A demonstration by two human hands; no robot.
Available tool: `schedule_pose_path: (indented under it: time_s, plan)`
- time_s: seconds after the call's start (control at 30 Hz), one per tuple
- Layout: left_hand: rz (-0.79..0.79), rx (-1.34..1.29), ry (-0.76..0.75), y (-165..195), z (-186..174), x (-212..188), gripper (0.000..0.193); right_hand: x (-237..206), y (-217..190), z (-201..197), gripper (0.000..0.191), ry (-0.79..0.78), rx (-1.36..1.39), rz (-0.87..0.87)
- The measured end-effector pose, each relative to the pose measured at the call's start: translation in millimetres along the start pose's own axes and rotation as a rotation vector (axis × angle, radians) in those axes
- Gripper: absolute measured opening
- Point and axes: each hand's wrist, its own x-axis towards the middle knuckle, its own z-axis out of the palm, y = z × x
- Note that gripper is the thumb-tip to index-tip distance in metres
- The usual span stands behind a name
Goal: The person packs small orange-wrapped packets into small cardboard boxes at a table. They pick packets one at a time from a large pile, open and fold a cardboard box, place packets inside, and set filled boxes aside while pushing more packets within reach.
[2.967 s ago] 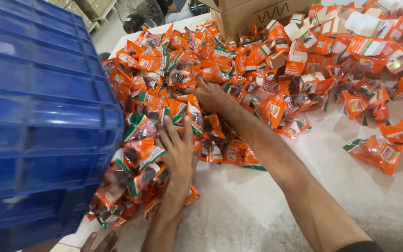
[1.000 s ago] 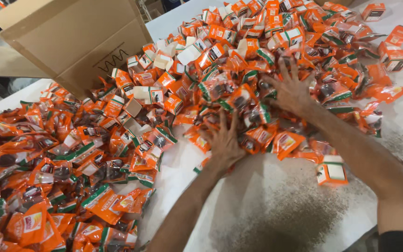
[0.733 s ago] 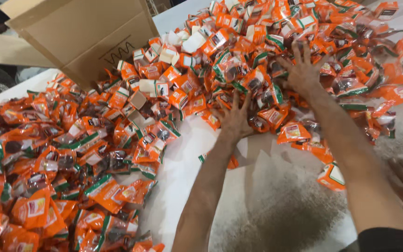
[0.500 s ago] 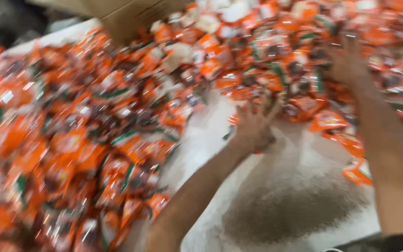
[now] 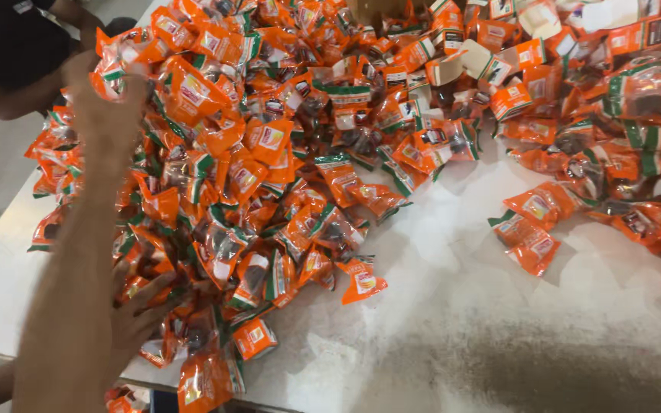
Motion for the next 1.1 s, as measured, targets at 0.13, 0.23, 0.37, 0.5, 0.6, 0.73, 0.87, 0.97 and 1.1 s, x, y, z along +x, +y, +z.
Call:
schedule_pose_path:
  time_s: [0.13,0.23,0.37,0.5,0.6,0.73,0.87,0.97,1.1]
  plan:
    - [-0.557,0.226,-0.264,-96,-3,40,0.098,-17,-129,7,0.040,0.053,0.235,-0.418]
    - [-0.414,0.129,-0.250,-130,32,37,0.120,-53,-224,27,0.042,-0.176,0.626,-0.492]
    - [-0.290,-0.075,-0.333,-140,57,46,0.120,-61,-263,32,0.068,-0.240,0.620,-0.728]
    - [-0.175,-0.230,-0.408,-113,66,43,0.111,-47,-265,22,0.078,-0.202,0.576,-0.771]
    - [-0.422,-0.003,-0.471,-82,72,38,0.115,-43,-265,18,0.076,-0.308,0.565,-0.779]
    - [-0.287,0.068,-0.512,-44,89,33,0.136,-47,-266,20,0.073,-0.232,0.570,-0.772]
    - [-0.176,0.068,-0.562,-8,116,21,0.141,-53,-265,23,0.074,-0.164,0.644,-0.743]
    - [-0.112,0.095,-0.625,27,136,9,0.140,-58,-269,27,0.082,-0.080,0.713,-0.714]
    - [0.081,0.159,-0.648,76,159,-5,0.139,-63,-279,30,0.093,-0.022,0.703,-0.669]
